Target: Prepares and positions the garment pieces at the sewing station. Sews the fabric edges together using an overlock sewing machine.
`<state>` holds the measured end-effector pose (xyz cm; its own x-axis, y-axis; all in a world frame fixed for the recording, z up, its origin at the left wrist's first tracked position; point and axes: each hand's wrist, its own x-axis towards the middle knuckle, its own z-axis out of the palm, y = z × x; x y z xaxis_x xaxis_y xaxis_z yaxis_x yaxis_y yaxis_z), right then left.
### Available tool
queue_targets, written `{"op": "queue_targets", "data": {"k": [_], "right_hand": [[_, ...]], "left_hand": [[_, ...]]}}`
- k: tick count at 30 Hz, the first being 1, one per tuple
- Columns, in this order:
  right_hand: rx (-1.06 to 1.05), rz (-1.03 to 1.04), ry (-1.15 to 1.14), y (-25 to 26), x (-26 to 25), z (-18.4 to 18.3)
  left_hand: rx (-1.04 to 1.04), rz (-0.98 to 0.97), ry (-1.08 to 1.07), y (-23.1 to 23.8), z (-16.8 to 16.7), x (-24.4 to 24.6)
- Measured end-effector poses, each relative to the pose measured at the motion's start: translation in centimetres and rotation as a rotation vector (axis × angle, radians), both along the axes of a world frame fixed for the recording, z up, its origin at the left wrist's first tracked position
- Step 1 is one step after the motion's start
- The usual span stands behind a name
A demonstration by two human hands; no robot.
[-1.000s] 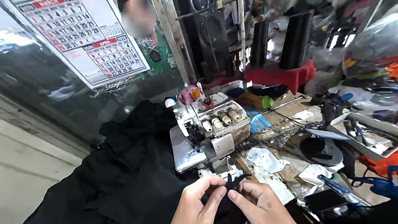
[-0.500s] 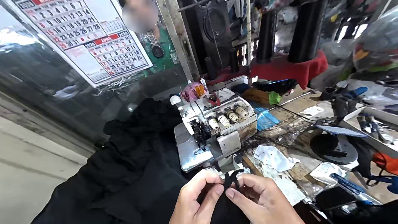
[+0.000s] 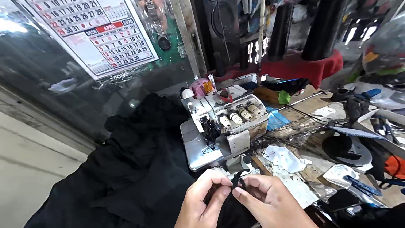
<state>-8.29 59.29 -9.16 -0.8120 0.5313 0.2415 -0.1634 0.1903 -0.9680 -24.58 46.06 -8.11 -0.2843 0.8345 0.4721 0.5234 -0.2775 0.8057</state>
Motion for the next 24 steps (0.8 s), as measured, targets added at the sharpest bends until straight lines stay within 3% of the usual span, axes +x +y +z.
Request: {"op": "queue_targets", "data": {"k": [9, 15, 21, 24], "right_hand": [[-0.007, 0.051, -0.032, 0.1, 0.4, 0.3], [-0.025, 0.029, -0.044, 0.3, 0.2, -0.1], [-0.051, 0.043, -0.015, 0.5, 0.5, 0.0], [-0.064, 0.043, 0.004, 0.5, 0.7, -0.1]], "left_hand": [[-0.080, 0.027, -0.174, -0.1, 0.4, 0.4], [0.011, -0.011, -0.086, 0.1, 0.2, 0.3], [-0.105, 0.100, -0.119, 0.5, 1.0, 1.2], [-0.160, 0.050, -0.094, 0.4, 0.7, 0.9]]}}
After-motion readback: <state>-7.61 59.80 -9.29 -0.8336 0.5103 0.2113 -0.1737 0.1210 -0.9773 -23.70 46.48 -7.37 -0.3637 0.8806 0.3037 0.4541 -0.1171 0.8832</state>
